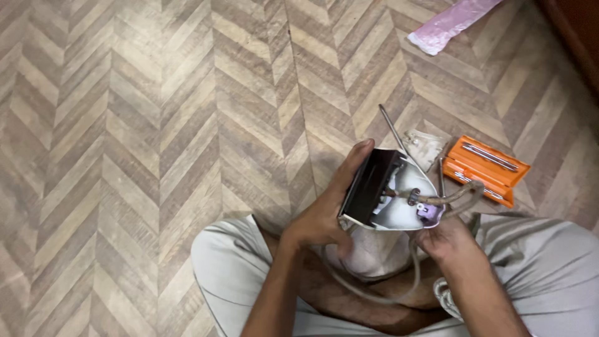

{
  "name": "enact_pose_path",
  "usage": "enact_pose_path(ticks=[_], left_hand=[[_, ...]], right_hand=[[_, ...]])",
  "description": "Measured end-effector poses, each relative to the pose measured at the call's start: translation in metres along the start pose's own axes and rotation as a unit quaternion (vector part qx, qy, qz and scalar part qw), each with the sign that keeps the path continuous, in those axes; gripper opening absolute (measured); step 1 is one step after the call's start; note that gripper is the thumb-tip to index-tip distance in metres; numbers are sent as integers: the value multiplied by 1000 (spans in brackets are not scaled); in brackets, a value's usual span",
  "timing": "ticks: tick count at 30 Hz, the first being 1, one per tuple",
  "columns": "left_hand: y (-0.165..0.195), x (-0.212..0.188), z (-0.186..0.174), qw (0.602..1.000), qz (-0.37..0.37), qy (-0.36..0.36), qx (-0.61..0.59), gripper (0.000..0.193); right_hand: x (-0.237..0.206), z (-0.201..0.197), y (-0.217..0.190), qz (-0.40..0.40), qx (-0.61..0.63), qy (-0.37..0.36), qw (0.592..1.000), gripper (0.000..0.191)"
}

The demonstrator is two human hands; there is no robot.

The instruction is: The person sits on the floor and services an electric clothes iron. They open the iron's rear housing, disconnect and remove the old power cord, unpack a new replacement cord from its plastic packaging, thread the new cord into the iron, and use screwdrivers to tighten the connections and reassemble the housing.

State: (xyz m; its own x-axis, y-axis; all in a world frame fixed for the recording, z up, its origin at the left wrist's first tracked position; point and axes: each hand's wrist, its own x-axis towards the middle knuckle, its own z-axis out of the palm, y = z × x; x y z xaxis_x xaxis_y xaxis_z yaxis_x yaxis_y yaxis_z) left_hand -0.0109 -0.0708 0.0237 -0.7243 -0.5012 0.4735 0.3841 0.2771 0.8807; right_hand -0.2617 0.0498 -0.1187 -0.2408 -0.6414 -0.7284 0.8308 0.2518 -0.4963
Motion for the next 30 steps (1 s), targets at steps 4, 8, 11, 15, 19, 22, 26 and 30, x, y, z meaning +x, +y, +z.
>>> enact_pose_path(ticks=[4,8,11,15,19,22,26,30], left_hand=[[-6,1,3,994,-108,31,0,128],[-14,-4,-5,991,-114,46,-55,129],[-17,-10,-9,987,-134,71,-47,124],[-22,-12,-6,983,-137,111,-49,113],[-25,-13,3,979,-99,158,-85,110],[-25,-14,4,976,-100,173,-91,89],[-25,-12,7,984,-57,166,-11,67],[-22,-7,17,963,-14,259,74,56]], right_hand=[[-20,1,8,-12,15,-114,993,25],[-36,24,19,34,24,-70,997,23],[-46,37,26,50,44,-19,998,19],[-54,44,38,29,49,-17,998,14],[-57,47,51,2,78,-39,996,18],[-56,49,60,3,49,13,999,19],[-61,48,71,-14,81,23,996,15],[-67,52,76,-28,90,19,995,13]])
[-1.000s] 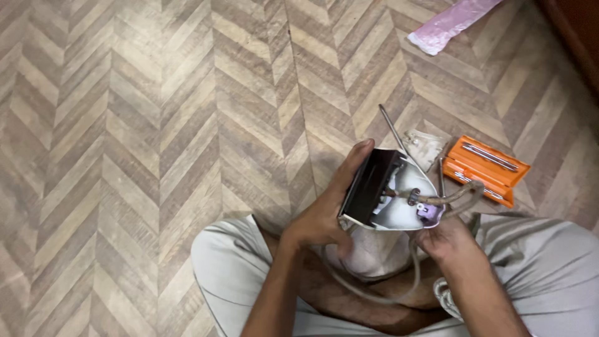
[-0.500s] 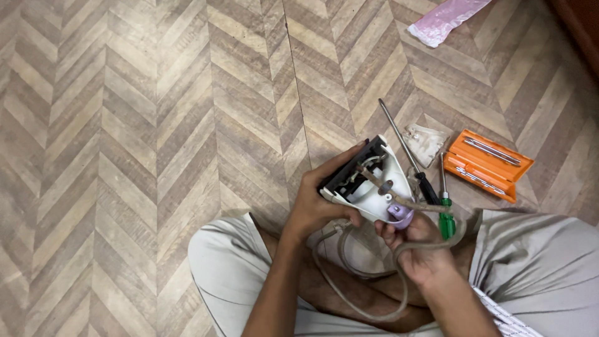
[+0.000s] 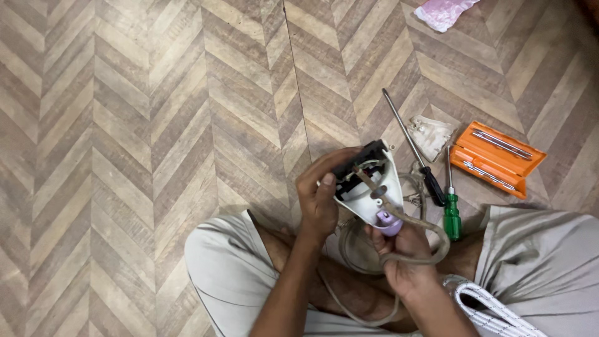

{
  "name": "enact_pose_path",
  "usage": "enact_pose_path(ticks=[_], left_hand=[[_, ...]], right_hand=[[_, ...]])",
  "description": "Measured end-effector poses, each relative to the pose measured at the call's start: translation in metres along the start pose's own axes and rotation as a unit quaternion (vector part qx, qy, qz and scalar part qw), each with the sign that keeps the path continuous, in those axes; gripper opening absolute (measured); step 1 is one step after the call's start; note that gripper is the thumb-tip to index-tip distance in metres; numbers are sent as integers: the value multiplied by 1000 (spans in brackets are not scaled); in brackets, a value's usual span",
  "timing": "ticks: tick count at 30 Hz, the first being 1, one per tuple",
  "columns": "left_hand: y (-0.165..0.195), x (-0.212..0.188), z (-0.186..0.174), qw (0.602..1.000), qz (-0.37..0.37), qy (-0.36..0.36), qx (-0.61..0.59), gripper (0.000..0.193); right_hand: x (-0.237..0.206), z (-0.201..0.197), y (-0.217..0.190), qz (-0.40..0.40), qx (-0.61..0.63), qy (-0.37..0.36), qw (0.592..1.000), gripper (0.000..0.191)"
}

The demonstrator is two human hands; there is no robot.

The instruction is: The person sits on the floor and services an electric clothes iron. They open the iron's rear housing, disconnect and remove the old power cord, unpack a new replacement cord from its plastic packaging, thread the new cord into the iron, and use screwdrivers to tighten the connections and reassemble the housing.

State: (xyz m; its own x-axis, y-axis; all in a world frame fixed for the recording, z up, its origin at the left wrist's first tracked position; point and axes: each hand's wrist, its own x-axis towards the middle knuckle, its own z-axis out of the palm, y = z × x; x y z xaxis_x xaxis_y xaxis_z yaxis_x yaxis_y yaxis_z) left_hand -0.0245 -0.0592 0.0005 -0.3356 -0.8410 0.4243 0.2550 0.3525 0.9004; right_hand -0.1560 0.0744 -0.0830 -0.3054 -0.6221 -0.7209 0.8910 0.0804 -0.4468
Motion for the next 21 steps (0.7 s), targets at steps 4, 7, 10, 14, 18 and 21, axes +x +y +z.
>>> enact_pose_path(ticks=[4,7,10,14,18,21], left_hand=[[4,2,3,1000,5,15,8,51],[3,5,0,1000,2,-10,-1,50],[0,9,-5,999,-3,-39,-14,50],[-6,14,-15,996,-33,-76,-35,52],[-13,17,-21,993,-59,-101,-34,52],[-17,18,-24,990,-71,-108,-61,51]], right_hand=[[-8,11,-4,5,-45,-19,999,13],[-20,18,-8,14,-111,-26,993,29],[-29,22,-11,26,-147,-31,988,33],[-37,16,-22,-5,-205,-40,978,39],[-47,5,-46,-86,-303,37,948,42],[-42,5,-78,-202,-362,43,909,38]])
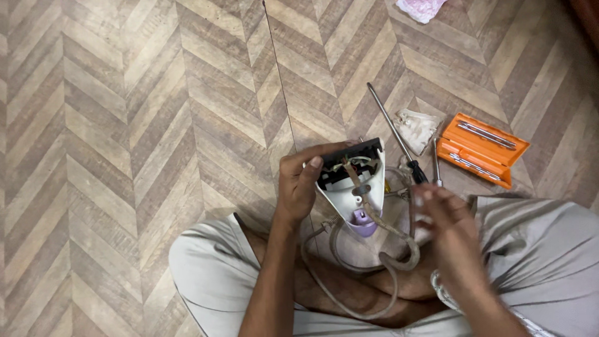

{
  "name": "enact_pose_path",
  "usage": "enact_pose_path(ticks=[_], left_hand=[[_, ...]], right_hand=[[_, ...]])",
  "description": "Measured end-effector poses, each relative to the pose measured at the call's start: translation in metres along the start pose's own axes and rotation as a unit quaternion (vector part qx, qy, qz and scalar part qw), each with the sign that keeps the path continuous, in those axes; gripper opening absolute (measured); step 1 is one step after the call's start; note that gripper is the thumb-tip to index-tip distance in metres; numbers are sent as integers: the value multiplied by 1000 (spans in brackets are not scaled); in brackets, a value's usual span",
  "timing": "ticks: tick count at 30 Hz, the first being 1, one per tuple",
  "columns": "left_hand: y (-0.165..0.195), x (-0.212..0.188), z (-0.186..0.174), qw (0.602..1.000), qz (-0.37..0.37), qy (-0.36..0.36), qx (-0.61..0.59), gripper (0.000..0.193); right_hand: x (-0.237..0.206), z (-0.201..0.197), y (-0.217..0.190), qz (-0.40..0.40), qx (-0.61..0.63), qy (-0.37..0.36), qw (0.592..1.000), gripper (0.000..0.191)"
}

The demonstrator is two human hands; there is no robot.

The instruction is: The person sits on the floor and services an electric clothes iron. They open the iron's rear housing, disconnect and remove the old power cord, unpack a new replacement cord from its plastic packaging, thread the new cord into the iron, and use screwdrivers to tighten the connections and reassemble the housing.

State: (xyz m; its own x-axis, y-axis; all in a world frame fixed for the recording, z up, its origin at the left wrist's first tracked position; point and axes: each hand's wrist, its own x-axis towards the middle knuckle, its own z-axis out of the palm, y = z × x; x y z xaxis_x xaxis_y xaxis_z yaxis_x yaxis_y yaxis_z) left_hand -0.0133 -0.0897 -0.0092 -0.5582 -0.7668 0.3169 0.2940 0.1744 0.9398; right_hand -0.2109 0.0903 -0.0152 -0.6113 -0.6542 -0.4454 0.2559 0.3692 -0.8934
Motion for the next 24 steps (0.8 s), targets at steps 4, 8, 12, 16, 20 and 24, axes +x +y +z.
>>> enact_pose_path(ticks=[4,8,12,16,20,24], left_hand=[[-1,2,0,1000,17,-12,7,51],[2,1,0,999,33,-19,23,53],[7,1,-1,999,12,-30,-33,51],[11,2,-3,998,13,-47,-45,48],[12,3,-1,997,7,-53,-53,43],[12,3,1,998,10,-51,-39,40]], right_hand=[[34,-15,-21,-128,-131,-57,981,26],[53,3,-10,-193,-353,-91,911,20],[68,33,7,-259,-444,-132,848,20],[80,50,20,-322,-508,-119,790,20],[84,44,14,-292,-492,-148,807,25],[69,14,-18,-349,-460,-91,812,42]])
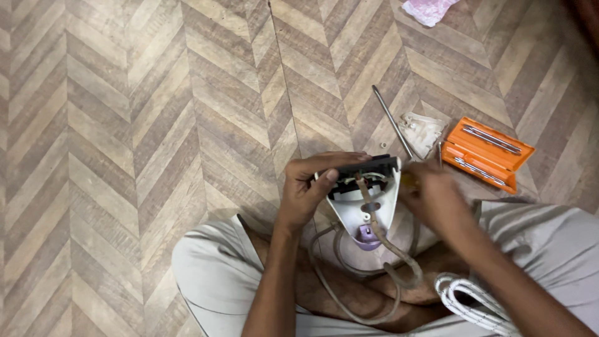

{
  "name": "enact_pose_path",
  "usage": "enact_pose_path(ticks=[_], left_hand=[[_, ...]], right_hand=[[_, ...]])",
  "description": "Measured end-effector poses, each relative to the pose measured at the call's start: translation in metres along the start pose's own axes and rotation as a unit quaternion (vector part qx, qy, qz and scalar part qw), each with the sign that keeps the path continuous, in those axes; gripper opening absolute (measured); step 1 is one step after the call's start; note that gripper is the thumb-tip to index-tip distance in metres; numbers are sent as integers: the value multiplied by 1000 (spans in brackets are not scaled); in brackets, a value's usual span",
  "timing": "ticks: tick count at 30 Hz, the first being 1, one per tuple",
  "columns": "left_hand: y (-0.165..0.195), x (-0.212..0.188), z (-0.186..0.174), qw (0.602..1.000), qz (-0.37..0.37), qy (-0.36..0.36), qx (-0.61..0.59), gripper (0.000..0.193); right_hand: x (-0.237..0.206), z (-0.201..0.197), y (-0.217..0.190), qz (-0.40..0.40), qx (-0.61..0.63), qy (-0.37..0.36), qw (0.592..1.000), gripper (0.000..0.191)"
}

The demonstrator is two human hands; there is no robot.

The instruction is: The person sits on the floor and services an electric clothes iron. They open the iron's rear housing, disconnect and remove the old power cord, unpack a new replacement cord from its plastic packaging, thread the new cord into the iron, and use screwdrivers to tighten the connections and reassemble the housing.

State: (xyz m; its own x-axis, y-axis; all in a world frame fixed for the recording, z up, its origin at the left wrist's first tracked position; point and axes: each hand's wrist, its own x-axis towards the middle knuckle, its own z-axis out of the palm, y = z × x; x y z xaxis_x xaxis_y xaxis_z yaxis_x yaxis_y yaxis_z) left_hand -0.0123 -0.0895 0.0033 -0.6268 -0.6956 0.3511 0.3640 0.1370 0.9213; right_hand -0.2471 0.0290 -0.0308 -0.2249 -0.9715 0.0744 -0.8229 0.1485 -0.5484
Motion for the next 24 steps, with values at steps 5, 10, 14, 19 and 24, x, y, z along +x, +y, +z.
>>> enact_pose_path(ticks=[5,10,14,19,24], left_hand=[[4,0,6,1000,-6,2,-20,34],[8,1,9,1000,-12,-11,-13,31],[9,0,12,1000,-6,-12,-3,28],[6,-2,16,999,3,-1,-40,27],[5,0,17,999,3,1,-35,26]], right_hand=[[-29,-88,3,174,261,-7,949,30],[-50,-121,-7,49,415,80,905,36],[-79,-112,-20,87,433,76,894,39],[-82,-107,9,86,451,69,886,32],[-72,-118,23,66,461,45,884,26]])
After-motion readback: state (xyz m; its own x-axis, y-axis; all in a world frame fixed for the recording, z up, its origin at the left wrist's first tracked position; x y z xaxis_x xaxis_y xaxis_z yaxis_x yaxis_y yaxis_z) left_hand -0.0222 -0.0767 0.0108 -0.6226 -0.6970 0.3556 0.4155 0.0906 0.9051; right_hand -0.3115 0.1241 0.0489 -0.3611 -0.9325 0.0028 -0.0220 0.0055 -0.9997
